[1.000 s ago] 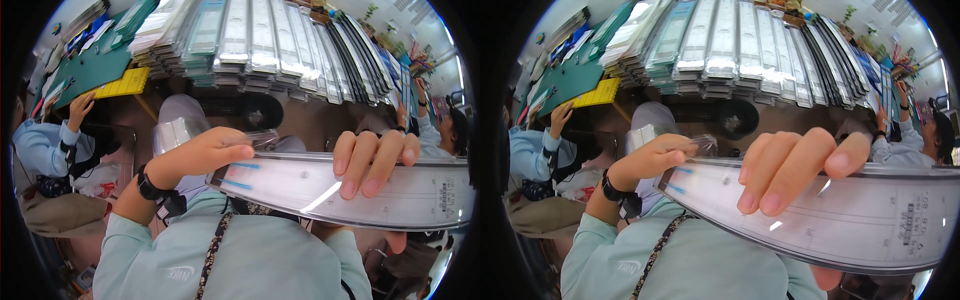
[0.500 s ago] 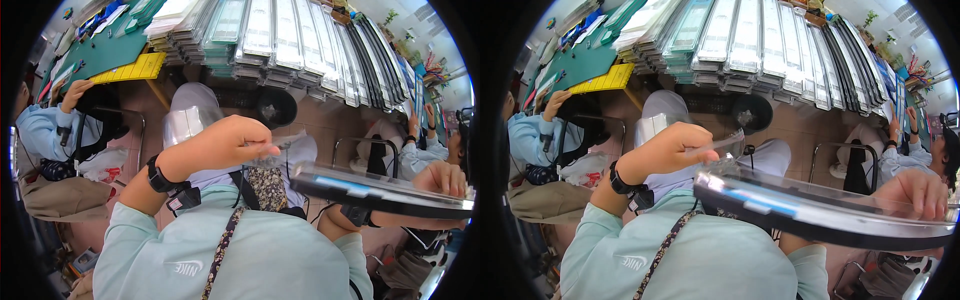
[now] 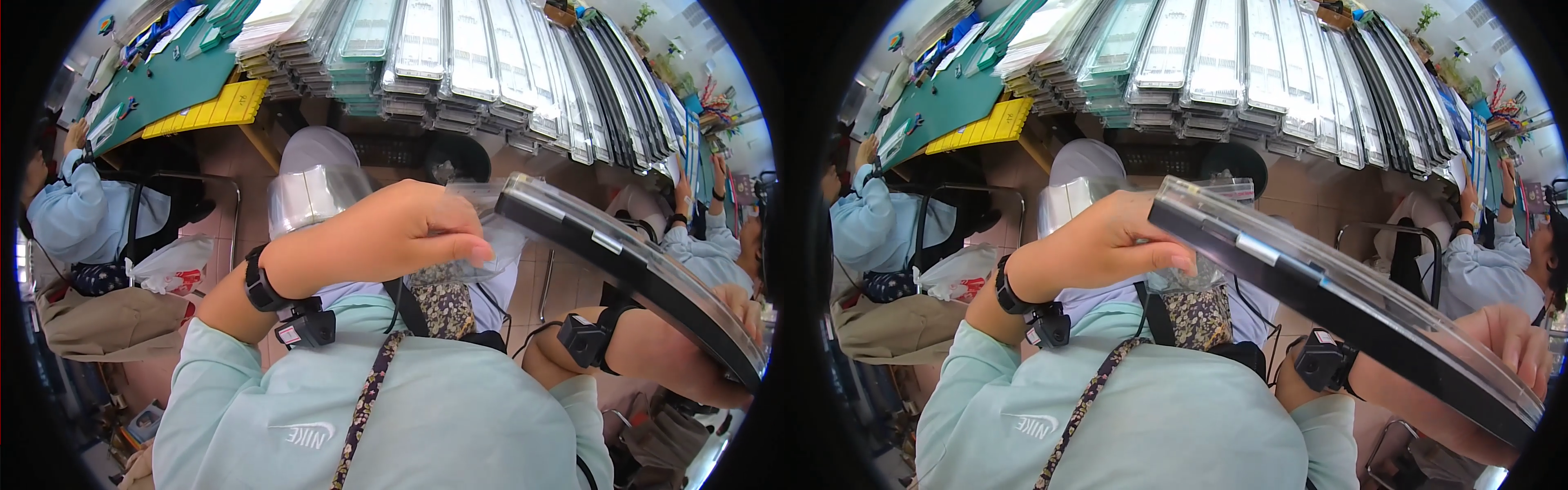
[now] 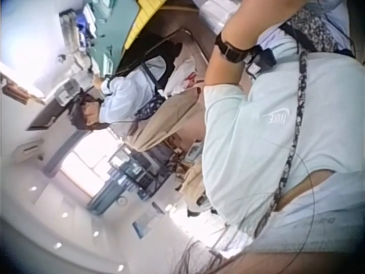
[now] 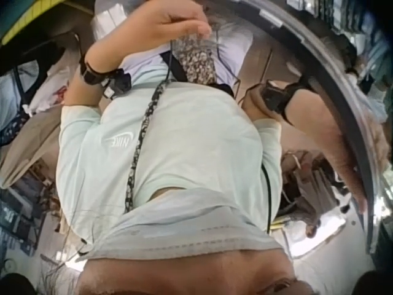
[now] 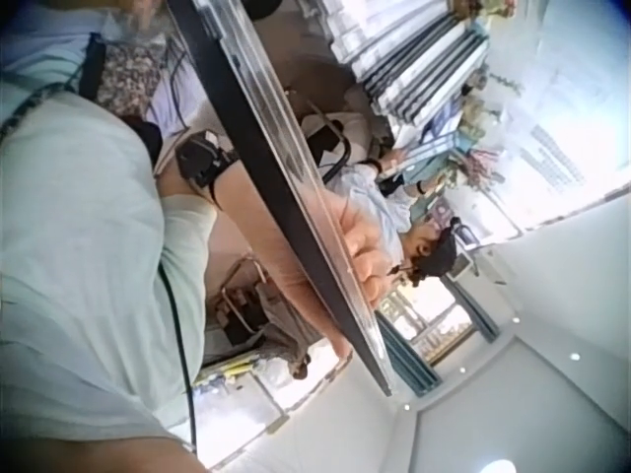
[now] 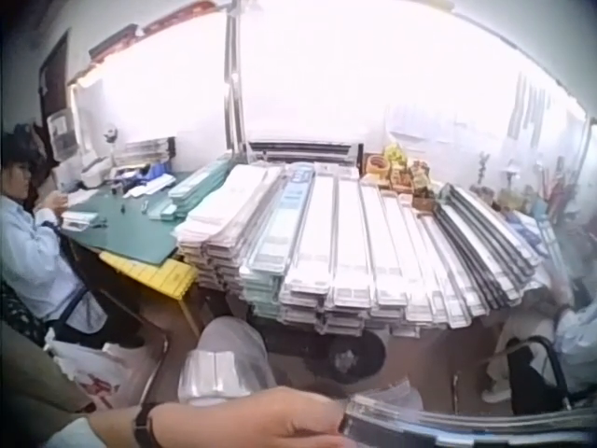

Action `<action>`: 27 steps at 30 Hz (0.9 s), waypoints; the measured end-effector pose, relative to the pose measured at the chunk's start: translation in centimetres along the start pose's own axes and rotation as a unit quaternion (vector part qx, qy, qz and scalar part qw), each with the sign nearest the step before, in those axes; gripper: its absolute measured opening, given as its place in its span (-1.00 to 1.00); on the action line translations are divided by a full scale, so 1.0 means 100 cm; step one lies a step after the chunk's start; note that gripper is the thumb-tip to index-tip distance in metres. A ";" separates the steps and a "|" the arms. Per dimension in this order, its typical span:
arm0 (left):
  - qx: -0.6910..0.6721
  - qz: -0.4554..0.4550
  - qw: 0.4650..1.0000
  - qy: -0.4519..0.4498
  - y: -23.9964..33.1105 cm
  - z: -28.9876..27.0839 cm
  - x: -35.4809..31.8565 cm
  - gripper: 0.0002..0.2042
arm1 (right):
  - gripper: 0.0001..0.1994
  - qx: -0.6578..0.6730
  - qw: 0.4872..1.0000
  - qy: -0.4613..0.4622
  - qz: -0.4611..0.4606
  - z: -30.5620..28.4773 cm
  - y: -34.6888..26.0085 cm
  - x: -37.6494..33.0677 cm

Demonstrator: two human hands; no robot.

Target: Packaging long electronic components into individual plastic sleeves.

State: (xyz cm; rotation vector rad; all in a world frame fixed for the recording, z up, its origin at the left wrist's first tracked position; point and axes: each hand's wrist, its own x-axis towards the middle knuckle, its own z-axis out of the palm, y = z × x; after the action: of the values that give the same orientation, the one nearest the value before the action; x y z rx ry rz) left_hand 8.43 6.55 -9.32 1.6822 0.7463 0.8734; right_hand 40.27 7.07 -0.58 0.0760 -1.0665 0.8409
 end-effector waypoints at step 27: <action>0.241 0.176 0.948 0.106 0.002 -0.004 0.010 -0.56 | -0.58 -0.090 0.990 0.101 -0.041 0.045 0.023 -0.007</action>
State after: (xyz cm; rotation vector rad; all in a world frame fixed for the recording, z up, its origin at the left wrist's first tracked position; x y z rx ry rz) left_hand 8.66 7.55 -8.86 2.2264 0.8688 1.2042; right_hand 35.35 6.31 0.46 -0.1147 -0.9385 0.6598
